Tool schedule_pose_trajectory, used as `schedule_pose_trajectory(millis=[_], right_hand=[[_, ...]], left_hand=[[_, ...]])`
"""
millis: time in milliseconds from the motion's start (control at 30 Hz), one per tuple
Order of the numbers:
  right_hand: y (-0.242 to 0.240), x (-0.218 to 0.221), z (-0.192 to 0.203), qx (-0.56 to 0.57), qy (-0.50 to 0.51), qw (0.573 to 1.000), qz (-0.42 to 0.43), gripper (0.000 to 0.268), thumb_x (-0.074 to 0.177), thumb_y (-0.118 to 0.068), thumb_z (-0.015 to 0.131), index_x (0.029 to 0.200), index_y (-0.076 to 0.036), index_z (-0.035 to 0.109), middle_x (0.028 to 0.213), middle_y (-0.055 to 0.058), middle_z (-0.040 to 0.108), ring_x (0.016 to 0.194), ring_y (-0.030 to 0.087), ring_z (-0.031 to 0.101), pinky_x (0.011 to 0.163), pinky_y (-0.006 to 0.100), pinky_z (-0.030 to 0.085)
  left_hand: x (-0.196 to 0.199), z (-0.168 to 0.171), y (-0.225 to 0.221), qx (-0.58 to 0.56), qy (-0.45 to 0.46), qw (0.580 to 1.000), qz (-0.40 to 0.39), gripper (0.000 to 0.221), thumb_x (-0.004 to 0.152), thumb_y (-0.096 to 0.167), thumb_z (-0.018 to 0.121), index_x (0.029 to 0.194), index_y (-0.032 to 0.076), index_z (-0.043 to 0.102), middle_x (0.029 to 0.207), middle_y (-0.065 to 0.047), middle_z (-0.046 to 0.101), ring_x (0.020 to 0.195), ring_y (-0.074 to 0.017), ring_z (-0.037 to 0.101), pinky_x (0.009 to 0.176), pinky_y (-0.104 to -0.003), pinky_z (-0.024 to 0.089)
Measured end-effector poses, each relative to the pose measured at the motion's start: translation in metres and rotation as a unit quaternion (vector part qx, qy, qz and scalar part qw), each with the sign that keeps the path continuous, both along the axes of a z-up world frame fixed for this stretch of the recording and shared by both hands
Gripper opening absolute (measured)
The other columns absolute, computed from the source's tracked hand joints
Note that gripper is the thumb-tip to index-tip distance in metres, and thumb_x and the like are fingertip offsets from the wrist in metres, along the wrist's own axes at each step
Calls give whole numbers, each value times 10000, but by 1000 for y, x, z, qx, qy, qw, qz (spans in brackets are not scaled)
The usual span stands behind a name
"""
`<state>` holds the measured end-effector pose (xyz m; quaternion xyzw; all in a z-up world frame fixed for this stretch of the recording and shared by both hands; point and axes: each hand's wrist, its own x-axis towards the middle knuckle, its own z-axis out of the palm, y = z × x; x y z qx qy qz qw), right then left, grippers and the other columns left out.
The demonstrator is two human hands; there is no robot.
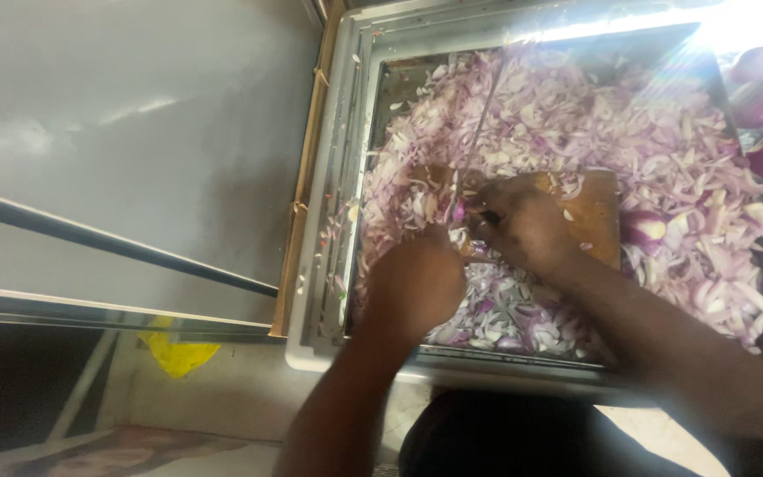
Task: The person slices onions on a wooden board with a large knife while the onions are contained within a metal tray.
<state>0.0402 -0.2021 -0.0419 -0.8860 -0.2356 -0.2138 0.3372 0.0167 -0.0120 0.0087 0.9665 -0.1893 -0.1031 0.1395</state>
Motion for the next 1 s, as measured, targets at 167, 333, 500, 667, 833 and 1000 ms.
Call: schedule_pose_trajectory(millis=[167, 333, 500, 667, 833, 1000], right_hand=[[2, -2, 6, -16, 43, 999, -16, 247, 866, -187, 764, 1064, -42, 735, 922, 168, 716, 777, 357, 700, 707, 472, 557], [5, -3, 8, -12, 15, 1000, -11, 223, 887, -191, 748, 1064, -54, 743, 953, 167, 727, 796, 361, 703, 704, 465, 562], [4, -4, 10, -25, 40, 999, -17, 264, 879, -199, 763, 1086, -38, 742, 939, 169, 730, 778, 340, 714, 706, 460, 568], [4, -3, 11, -12, 37, 999, -17, 200, 880, -185, 762, 1031, -54, 752, 920, 163, 729, 784, 345, 703, 708, 462, 568], [-2, -4, 5, -26, -35, 999, 10, 195, 866, -167, 761, 1016, -44, 738, 984, 154, 732, 828, 348, 694, 729, 474, 555], [3, -4, 4, -68, -83, 993, -37, 165, 839, -184, 795, 957, -74, 755, 974, 126, 743, 824, 344, 677, 770, 508, 519]], left_hand=[[5, -1, 0, 2, 32, 999, 5, 340, 898, 157, 517, 1133, -72, 604, 962, -276, 722, 895, -427, 727, 802, -545, 568], [10, -14, 1, -11, -32, 999, -40, 302, 880, 151, 539, 1060, -68, 643, 982, -277, 718, 910, -428, 723, 804, -546, 572], [7, -11, -2, -32, -4, 999, 14, 314, 866, 136, 551, 1086, -74, 628, 997, -295, 702, 917, -438, 717, 814, -548, 563], [7, -10, 1, -8, 1, 1000, -18, 293, 892, 140, 535, 1082, -56, 641, 997, -283, 724, 952, -428, 721, 861, -538, 559], [4, -10, -2, -22, -10, 1000, -15, 323, 863, 143, 549, 1107, -55, 621, 1004, -286, 721, 950, -434, 710, 840, -554, 552], [5, -3, -9, -3, 26, 999, 20, 325, 895, 135, 527, 1146, -55, 610, 1007, -285, 716, 936, -434, 717, 819, -552, 562]])
